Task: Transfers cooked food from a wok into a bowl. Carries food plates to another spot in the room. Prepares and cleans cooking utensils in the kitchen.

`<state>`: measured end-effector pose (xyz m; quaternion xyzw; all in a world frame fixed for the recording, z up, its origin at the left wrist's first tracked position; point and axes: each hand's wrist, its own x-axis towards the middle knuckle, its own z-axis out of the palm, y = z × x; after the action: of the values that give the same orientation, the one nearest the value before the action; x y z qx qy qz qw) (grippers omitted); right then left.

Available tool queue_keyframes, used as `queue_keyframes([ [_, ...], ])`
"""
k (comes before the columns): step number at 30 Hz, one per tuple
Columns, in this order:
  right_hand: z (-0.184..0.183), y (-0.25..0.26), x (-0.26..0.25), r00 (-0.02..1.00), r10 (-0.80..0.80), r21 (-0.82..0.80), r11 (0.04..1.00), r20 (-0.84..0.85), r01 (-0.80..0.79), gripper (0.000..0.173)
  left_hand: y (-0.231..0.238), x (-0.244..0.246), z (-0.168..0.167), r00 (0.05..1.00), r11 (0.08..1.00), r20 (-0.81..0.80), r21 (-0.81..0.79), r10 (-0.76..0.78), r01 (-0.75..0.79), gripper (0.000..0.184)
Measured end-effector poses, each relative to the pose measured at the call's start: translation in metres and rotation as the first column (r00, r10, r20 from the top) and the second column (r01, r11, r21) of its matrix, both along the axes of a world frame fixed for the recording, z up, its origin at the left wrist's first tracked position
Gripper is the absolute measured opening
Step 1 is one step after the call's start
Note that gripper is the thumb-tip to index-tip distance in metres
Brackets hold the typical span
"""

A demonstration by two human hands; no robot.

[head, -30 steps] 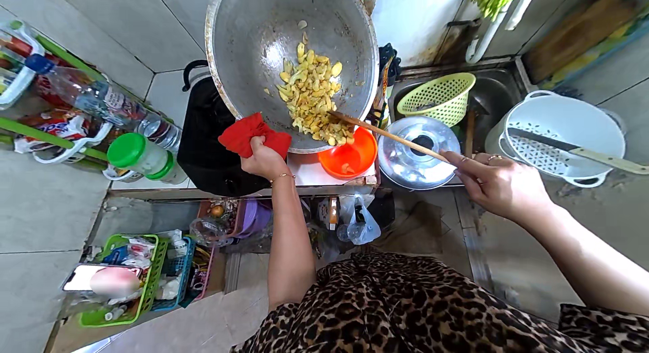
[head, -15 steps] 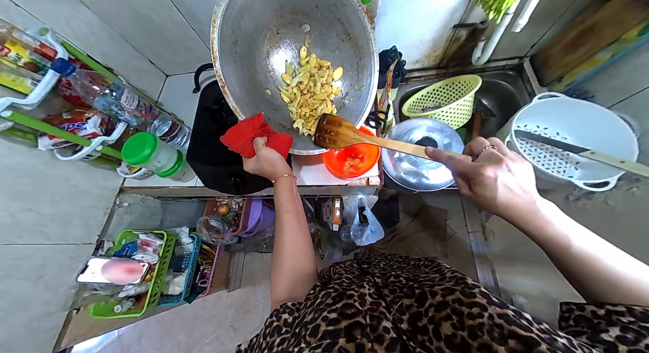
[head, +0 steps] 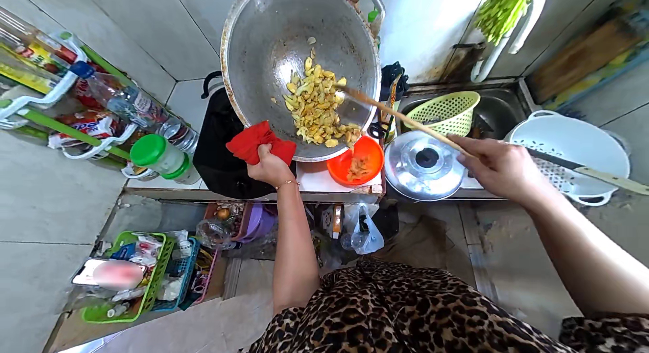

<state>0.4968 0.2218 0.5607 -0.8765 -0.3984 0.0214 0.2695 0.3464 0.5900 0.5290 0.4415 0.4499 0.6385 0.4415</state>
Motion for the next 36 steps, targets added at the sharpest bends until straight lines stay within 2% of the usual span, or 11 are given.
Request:
queue_keyframes([
  [4, -0.022, 0.037, 0.037, 0.958, -0.067, 0.081, 0.992, -0.278, 0.093, 0.040, -0.004, 0.001, 0.002, 1.000, 1.000, 0.017, -0.019, -0.021, 0.021, 0.011],
  [8, -0.051, 0.044, 0.053, 0.918, 0.012, 0.121, 0.992, -0.396, 0.039, 0.039, -0.008, 0.006, 0.003, 0.999, 0.999, 0.014, -0.032, -0.030, 0.031, 0.010],
  [11, -0.057, 0.029, 0.049, 0.925, 0.040, 0.115, 0.993, -0.377, 0.004, 0.035, -0.008, 0.008, 0.004, 0.999, 0.999, 0.010, -0.021, -0.032, 0.032, 0.011],
  [26, -0.041, -0.036, 0.026, 0.949, 0.113, -0.025, 0.992, -0.296, -0.126, 0.036, -0.004, 0.009, 0.001, 1.000, 0.999, 0.003, 0.027, -0.025, 0.025, 0.013],
  [28, -0.036, -0.034, 0.029, 0.955, 0.103, -0.009, 0.994, -0.279, -0.110, 0.035, -0.004, 0.008, 0.002, 1.000, 0.999, 0.006, 0.026, -0.025, 0.025, 0.013],
  [32, -0.037, -0.011, 0.035, 0.960, -0.021, 0.041, 0.999, -0.280, 0.033, 0.035, -0.005, 0.007, 0.002, 0.999, 0.999, 0.030, 0.035, -0.026, 0.025, 0.014],
  [36, -0.054, 0.004, 0.038, 0.957, 0.016, 0.058, 0.998, -0.289, 0.001, 0.034, -0.006, 0.007, 0.006, 0.998, 0.999, 0.053, 0.032, -0.027, 0.026, 0.012],
])
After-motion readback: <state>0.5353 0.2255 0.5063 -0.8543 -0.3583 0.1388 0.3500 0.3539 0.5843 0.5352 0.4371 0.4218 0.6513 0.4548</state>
